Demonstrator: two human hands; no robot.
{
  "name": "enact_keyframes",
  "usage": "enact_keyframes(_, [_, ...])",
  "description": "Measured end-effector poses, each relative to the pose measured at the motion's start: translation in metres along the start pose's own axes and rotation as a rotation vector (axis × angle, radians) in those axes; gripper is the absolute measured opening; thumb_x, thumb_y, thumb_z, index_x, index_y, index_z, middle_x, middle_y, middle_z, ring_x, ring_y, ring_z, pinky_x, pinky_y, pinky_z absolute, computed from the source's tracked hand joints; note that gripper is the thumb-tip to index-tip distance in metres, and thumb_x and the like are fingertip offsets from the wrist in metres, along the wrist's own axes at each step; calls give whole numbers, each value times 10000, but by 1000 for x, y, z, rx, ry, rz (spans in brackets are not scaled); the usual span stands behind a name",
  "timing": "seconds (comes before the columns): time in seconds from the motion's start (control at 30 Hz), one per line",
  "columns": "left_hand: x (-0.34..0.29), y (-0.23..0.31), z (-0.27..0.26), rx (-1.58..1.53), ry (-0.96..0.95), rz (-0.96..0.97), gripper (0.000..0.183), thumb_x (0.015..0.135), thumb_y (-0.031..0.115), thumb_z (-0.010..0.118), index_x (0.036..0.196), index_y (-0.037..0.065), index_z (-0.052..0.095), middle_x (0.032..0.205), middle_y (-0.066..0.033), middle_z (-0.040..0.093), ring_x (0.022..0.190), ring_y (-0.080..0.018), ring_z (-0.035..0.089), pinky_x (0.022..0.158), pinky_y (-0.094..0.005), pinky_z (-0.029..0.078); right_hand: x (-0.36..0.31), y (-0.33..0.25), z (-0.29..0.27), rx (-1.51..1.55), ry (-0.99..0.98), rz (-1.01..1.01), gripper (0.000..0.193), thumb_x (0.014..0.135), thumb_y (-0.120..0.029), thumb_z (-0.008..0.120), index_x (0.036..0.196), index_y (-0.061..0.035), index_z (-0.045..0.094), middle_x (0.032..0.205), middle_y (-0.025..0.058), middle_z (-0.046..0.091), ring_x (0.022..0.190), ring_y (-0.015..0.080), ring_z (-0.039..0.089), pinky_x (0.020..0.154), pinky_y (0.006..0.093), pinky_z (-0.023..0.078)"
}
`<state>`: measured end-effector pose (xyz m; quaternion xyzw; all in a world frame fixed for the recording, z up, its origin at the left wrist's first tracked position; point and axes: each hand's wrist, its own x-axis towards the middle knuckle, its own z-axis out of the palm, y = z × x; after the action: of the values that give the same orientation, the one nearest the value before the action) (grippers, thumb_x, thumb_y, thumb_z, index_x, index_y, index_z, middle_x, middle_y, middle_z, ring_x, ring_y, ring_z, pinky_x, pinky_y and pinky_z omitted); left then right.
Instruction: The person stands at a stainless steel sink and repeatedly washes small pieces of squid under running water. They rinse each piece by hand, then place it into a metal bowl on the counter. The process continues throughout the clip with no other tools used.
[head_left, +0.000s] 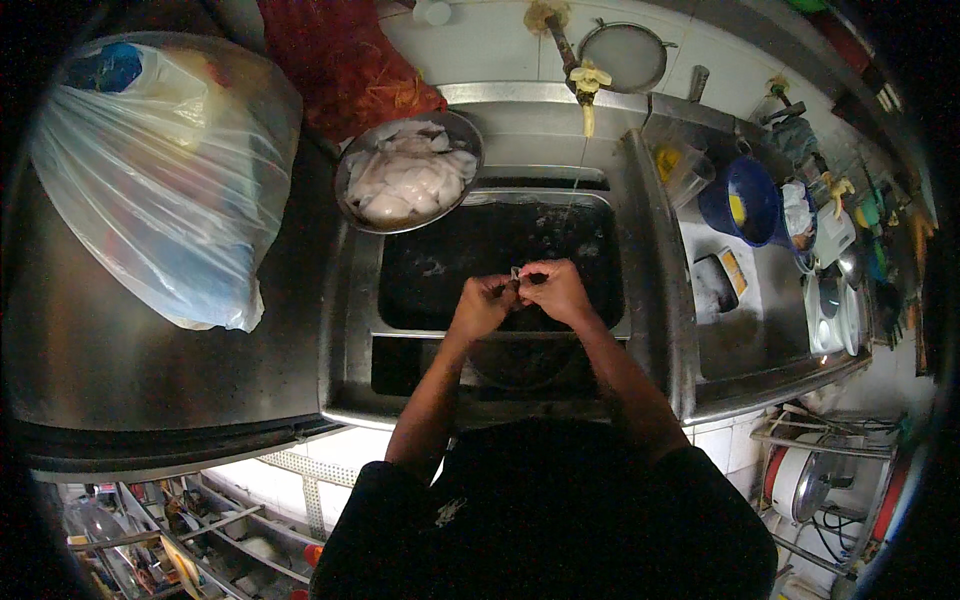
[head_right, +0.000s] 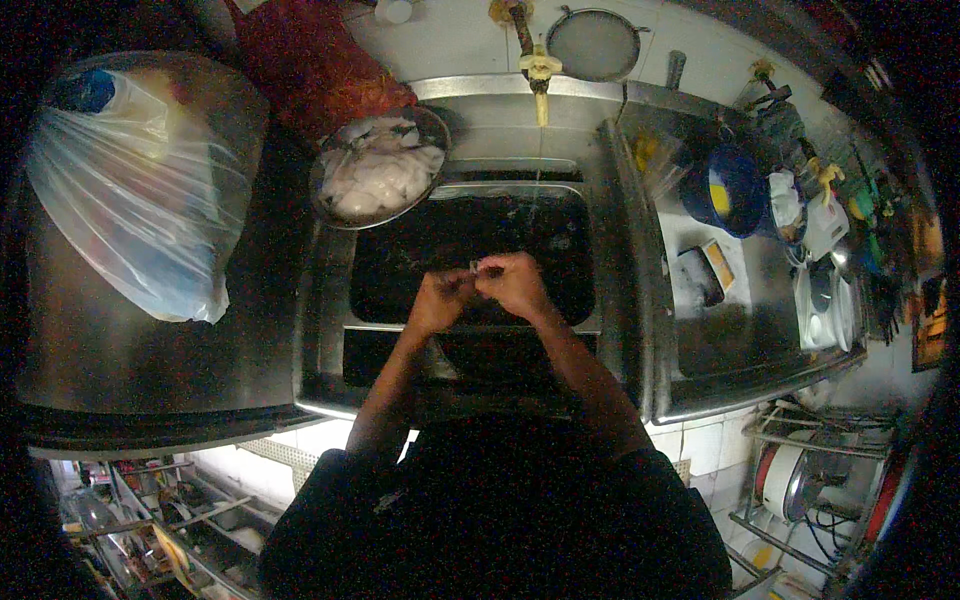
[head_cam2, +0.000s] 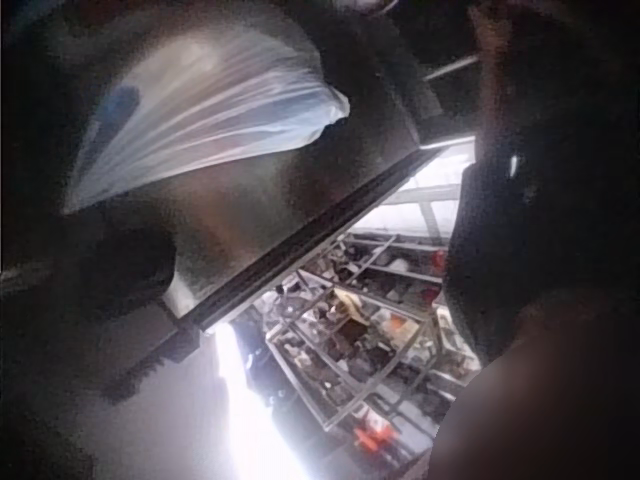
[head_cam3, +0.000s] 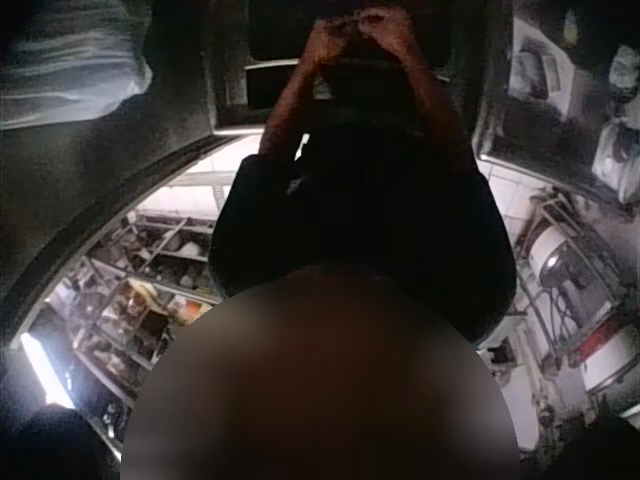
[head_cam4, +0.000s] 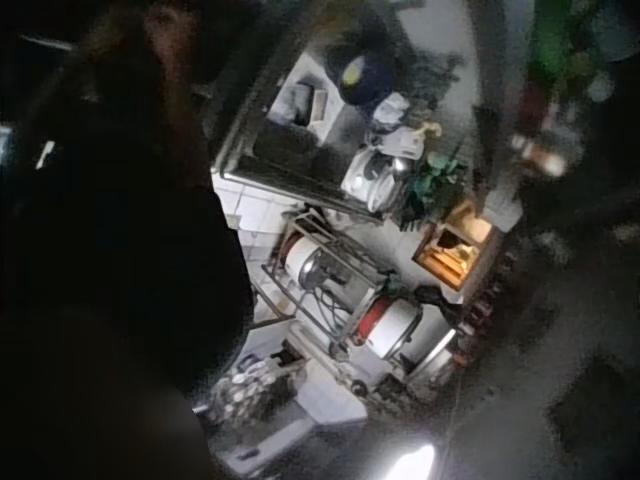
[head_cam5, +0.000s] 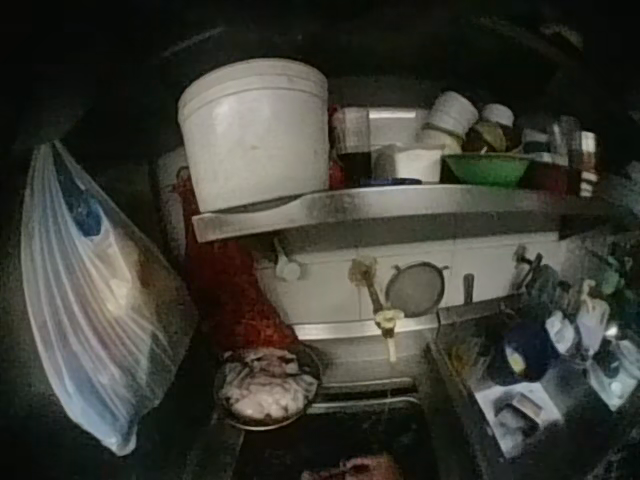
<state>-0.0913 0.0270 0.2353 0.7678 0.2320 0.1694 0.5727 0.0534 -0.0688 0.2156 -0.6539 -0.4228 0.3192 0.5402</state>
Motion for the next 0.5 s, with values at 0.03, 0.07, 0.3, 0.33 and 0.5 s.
enact_keyframes(0.03, [0, 3, -2, 9, -41, -47, 157, 874, 61, 561, 952, -28, 664, 801, -62, 684, 689, -83, 597, 653, -254, 496, 1, 3, -4, 6, -36, 12, 162, 749, -35, 684, 890, 40, 659, 714, 71, 650, 635, 107, 615, 572, 257, 505])
enact_keyframes(0.07, [0, 5, -2, -63, -6, -51, 148, 863, 53, 573, 945, -25, 668, 795, -66, 684, 677, -83, 599, 640, -252, 497, 2, 5, -7, 12, -71, 24, 203, 742, -62, 698, 923, 25, 667, 725, 82, 667, 633, 118, 628, 578, 264, 508])
enact_keyframes(0.3, [-1, -9, 11, -121, 169, 63, 144, 812, 16, 642, 945, -20, 681, 786, -75, 689, 679, -93, 620, 607, -239, 503, -3, -7, 2, 173, 36, 74, 298, 783, -147, 741, 964, 66, 642, 748, 101, 675, 635, 131, 643, 569, 267, 538])
enact_keyframes(0.33, [-1, -11, 12, -126, 177, 41, 149, 809, 16, 648, 949, -21, 682, 789, -77, 689, 688, -95, 624, 610, -238, 504, -2, -6, 1, 197, 33, 99, 303, 780, -149, 744, 958, 75, 641, 754, 105, 677, 638, 136, 647, 564, 271, 541])
enact_keyframes(0.5, [-3, -10, 15, -101, 217, 61, 162, 801, 17, 663, 959, -16, 684, 794, -81, 690, 685, -95, 620, 603, -247, 505, 0, -8, -5, 247, -41, 203, 232, 807, -84, 706, 938, 94, 637, 792, 133, 667, 684, 146, 650, 600, 273, 569])
